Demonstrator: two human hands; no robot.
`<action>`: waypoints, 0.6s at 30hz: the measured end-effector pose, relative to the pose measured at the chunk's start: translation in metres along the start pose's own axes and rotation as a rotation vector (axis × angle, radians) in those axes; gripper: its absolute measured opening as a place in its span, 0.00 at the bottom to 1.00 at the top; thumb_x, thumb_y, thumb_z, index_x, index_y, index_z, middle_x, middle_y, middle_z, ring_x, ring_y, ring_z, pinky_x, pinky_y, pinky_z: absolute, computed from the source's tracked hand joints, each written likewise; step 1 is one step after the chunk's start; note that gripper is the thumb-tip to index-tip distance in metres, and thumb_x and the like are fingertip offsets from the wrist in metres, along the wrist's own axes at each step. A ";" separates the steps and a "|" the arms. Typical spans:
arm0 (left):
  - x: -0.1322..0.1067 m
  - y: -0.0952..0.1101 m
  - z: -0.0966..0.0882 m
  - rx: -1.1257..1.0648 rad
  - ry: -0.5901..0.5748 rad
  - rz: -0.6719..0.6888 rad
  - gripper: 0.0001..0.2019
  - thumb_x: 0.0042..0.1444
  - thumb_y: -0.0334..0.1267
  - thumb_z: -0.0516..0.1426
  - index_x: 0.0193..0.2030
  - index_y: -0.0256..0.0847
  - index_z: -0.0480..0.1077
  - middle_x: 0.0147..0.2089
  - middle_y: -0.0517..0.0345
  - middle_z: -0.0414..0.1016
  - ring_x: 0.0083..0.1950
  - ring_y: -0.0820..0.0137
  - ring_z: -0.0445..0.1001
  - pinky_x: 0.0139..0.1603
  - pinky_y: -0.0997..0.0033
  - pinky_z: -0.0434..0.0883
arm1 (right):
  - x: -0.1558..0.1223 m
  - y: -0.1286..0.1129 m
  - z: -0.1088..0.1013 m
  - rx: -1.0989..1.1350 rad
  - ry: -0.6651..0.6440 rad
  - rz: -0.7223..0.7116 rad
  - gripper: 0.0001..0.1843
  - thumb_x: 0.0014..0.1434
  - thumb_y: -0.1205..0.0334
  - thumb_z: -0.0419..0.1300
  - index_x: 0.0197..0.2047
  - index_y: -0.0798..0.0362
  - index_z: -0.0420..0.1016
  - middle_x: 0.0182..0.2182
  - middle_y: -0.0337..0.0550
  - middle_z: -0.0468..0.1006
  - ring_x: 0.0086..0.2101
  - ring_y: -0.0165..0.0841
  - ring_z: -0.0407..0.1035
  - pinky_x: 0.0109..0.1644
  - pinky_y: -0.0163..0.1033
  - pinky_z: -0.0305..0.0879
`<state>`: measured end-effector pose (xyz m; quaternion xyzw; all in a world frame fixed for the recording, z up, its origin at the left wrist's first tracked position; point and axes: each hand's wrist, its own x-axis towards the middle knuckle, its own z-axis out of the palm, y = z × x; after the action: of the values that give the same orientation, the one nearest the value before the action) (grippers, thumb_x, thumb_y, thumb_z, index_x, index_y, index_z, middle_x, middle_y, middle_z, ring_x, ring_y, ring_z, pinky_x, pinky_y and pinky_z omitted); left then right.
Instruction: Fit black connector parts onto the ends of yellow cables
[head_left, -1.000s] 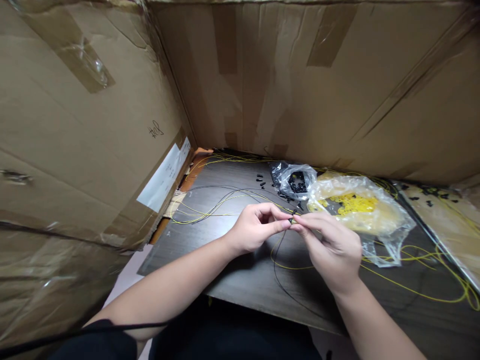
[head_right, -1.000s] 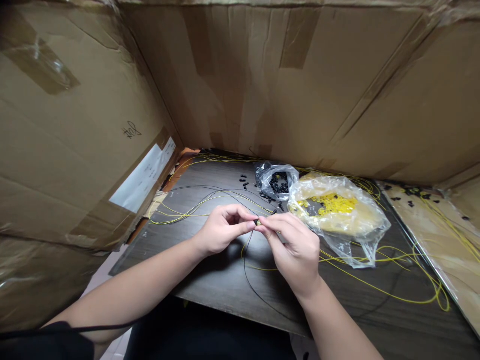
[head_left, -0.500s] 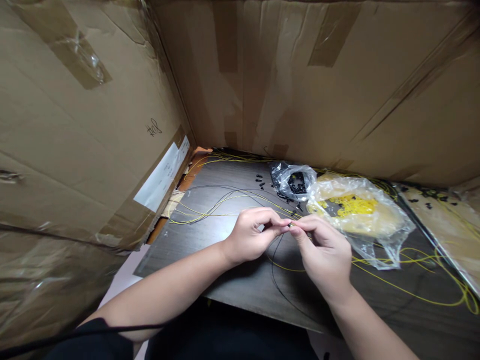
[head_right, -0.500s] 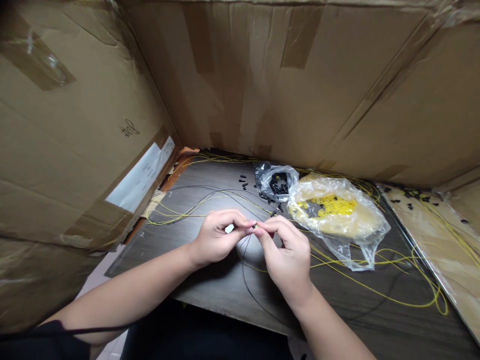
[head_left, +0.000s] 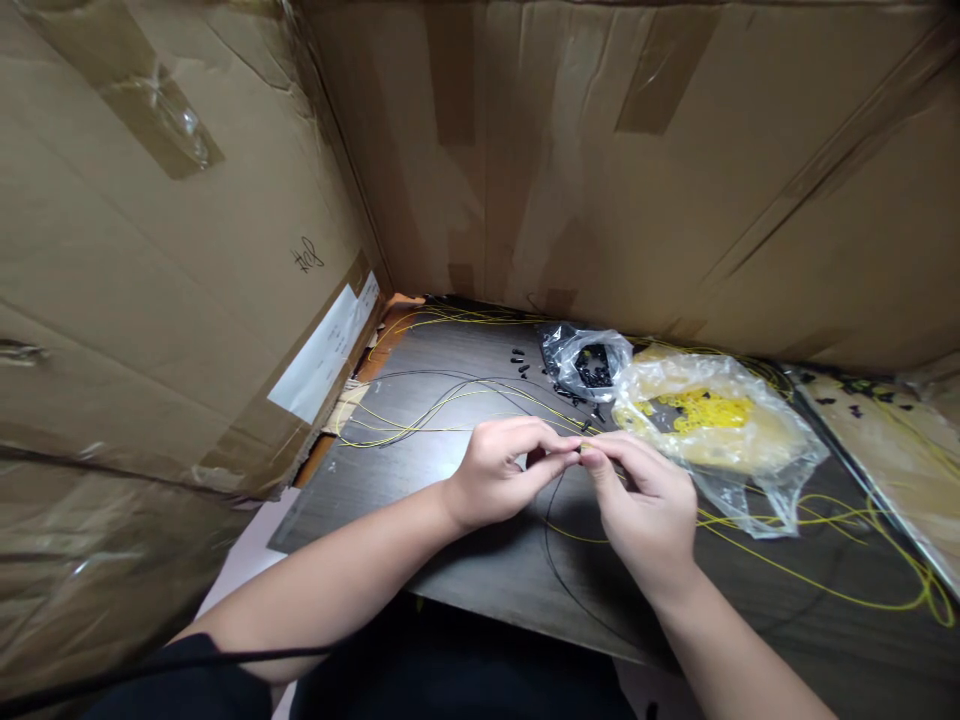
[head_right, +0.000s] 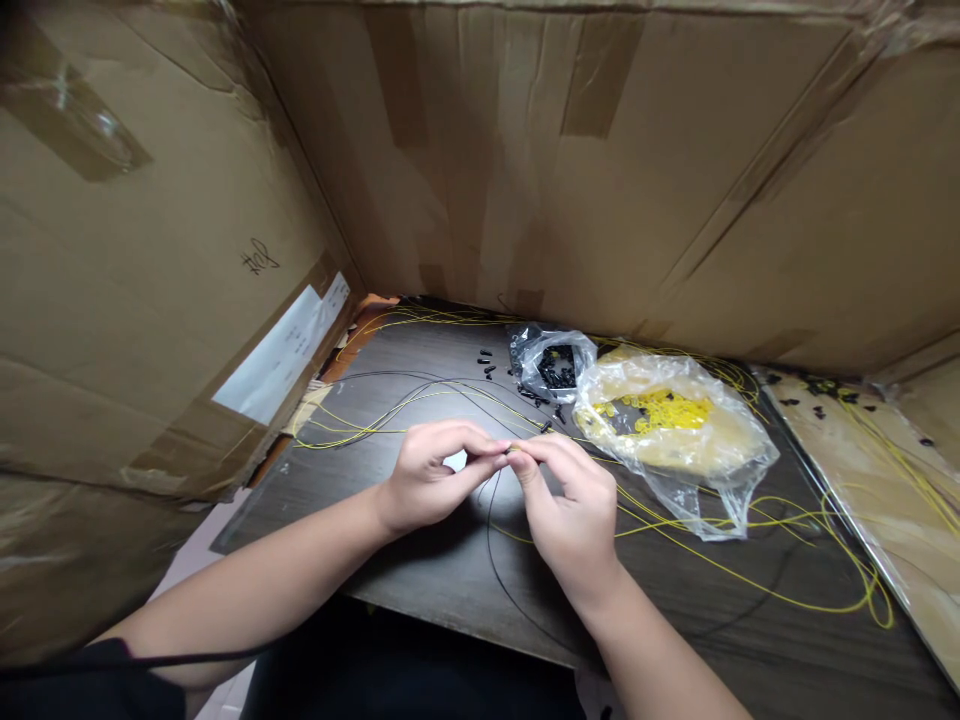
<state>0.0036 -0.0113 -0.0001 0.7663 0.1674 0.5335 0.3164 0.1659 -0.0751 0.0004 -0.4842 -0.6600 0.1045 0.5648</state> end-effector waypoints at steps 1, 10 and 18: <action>0.001 0.001 0.000 -0.002 0.012 -0.031 0.02 0.56 0.31 0.65 0.36 0.35 0.78 0.32 0.51 0.82 0.28 0.75 0.75 0.31 0.76 0.72 | 0.000 0.000 0.000 0.003 -0.003 -0.006 0.05 0.64 0.68 0.62 0.41 0.52 0.80 0.36 0.43 0.80 0.37 0.34 0.74 0.42 0.39 0.70; 0.005 0.001 0.001 -0.081 0.013 -0.335 0.08 0.56 0.38 0.66 0.36 0.34 0.80 0.29 0.53 0.81 0.26 0.76 0.73 0.26 0.78 0.69 | 0.005 -0.001 -0.005 -0.080 0.012 -0.054 0.10 0.62 0.70 0.64 0.47 0.52 0.80 0.39 0.44 0.79 0.38 0.33 0.73 0.44 0.40 0.70; 0.001 -0.002 0.002 0.049 0.001 -0.117 0.04 0.58 0.34 0.64 0.34 0.35 0.78 0.33 0.52 0.82 0.30 0.74 0.77 0.33 0.75 0.73 | 0.002 0.002 -0.002 -0.007 -0.007 0.049 0.04 0.64 0.68 0.63 0.40 0.51 0.79 0.36 0.42 0.79 0.37 0.33 0.74 0.43 0.39 0.70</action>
<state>0.0060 -0.0097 -0.0010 0.7623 0.2251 0.5104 0.3283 0.1691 -0.0738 0.0012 -0.5016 -0.6505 0.1179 0.5580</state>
